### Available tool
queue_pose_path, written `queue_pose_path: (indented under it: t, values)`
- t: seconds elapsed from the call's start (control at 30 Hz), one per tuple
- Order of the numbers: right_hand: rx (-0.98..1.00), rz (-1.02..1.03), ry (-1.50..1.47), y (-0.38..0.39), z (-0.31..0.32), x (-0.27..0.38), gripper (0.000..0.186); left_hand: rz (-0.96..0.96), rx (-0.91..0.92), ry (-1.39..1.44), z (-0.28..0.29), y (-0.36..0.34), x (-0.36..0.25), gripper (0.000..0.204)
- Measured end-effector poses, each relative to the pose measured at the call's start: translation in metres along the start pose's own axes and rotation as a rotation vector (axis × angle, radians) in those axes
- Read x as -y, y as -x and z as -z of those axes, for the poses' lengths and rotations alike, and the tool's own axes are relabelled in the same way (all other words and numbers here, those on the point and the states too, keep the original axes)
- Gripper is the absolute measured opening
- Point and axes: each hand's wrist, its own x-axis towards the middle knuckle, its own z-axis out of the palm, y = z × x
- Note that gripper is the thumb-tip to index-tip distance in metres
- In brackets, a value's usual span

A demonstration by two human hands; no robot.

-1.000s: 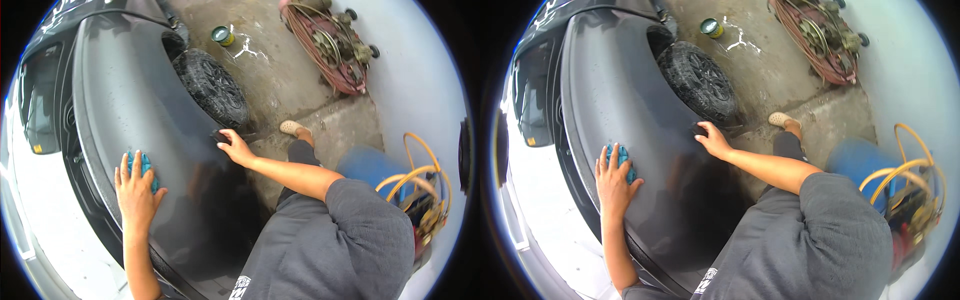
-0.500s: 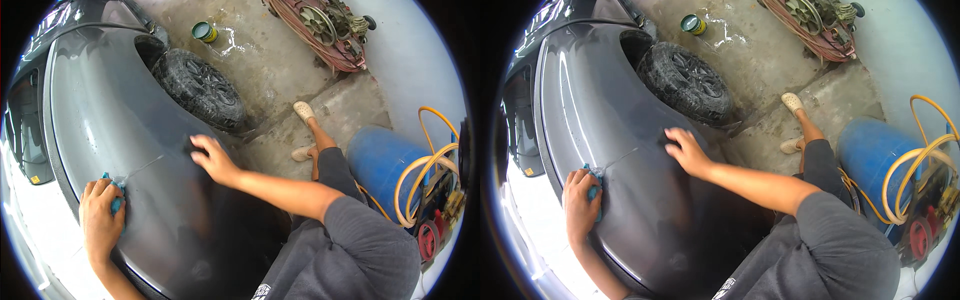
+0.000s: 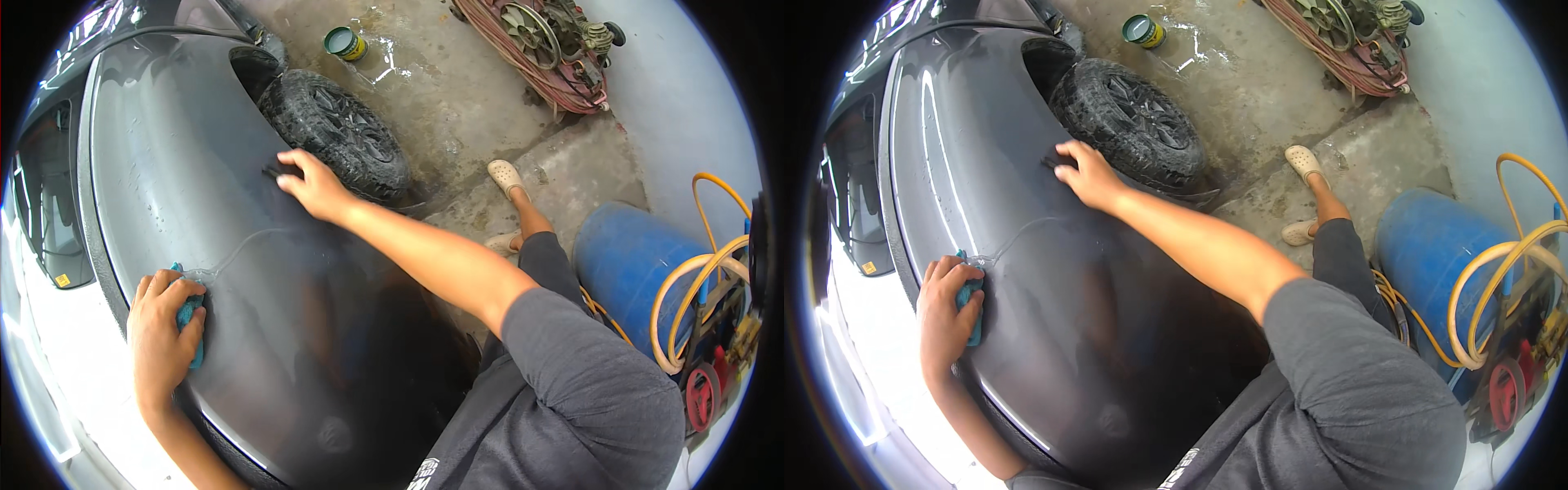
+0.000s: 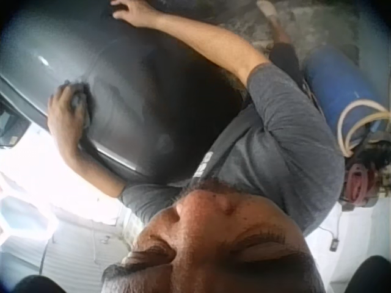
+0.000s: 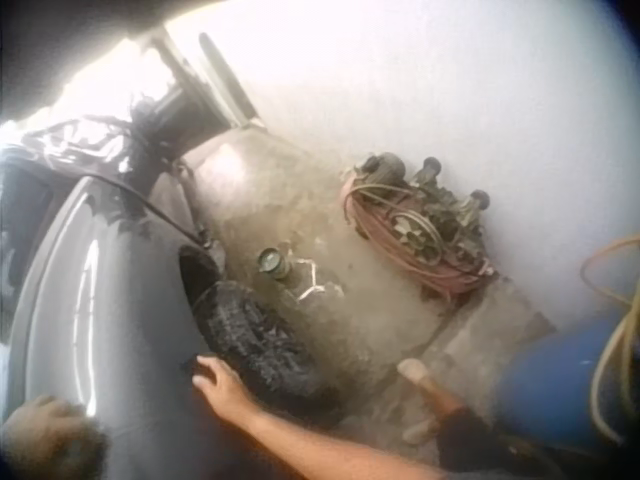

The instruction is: The person sands a car fender with a sanding block and water, periodically wiping the surface with a cloth and replacing the sandpaper.

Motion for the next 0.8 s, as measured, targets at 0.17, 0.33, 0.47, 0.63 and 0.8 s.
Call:
queue_pose_path:
  t: [0.17,0.33,0.47,0.63,0.8]
  values:
    - [0.123,0.167,0.114,0.118,-0.030,0.036,0.045,0.111,0.027,0.020,-0.007,0.027,0.018,0.026]
    - [0.087,0.175,0.154,0.092,-0.029,0.025,0.046,0.091,0.041,0.025,-0.004,0.025,0.017,0.027]
    - [-0.002,0.033,0.147,-0.014,-0.014,0.005,0.046,0.037,0.020,0.039,-0.003,0.008,0.007,0.028]
    - [0.186,0.142,0.133,0.166,-0.006,0.021,0.051,0.159,0.067,0.036,-0.009,0.031,0.007,0.028]
    - [0.094,0.057,0.122,0.041,-0.004,0.017,0.045,0.035,-0.027,0.025,-0.011,0.009,0.003,0.024]
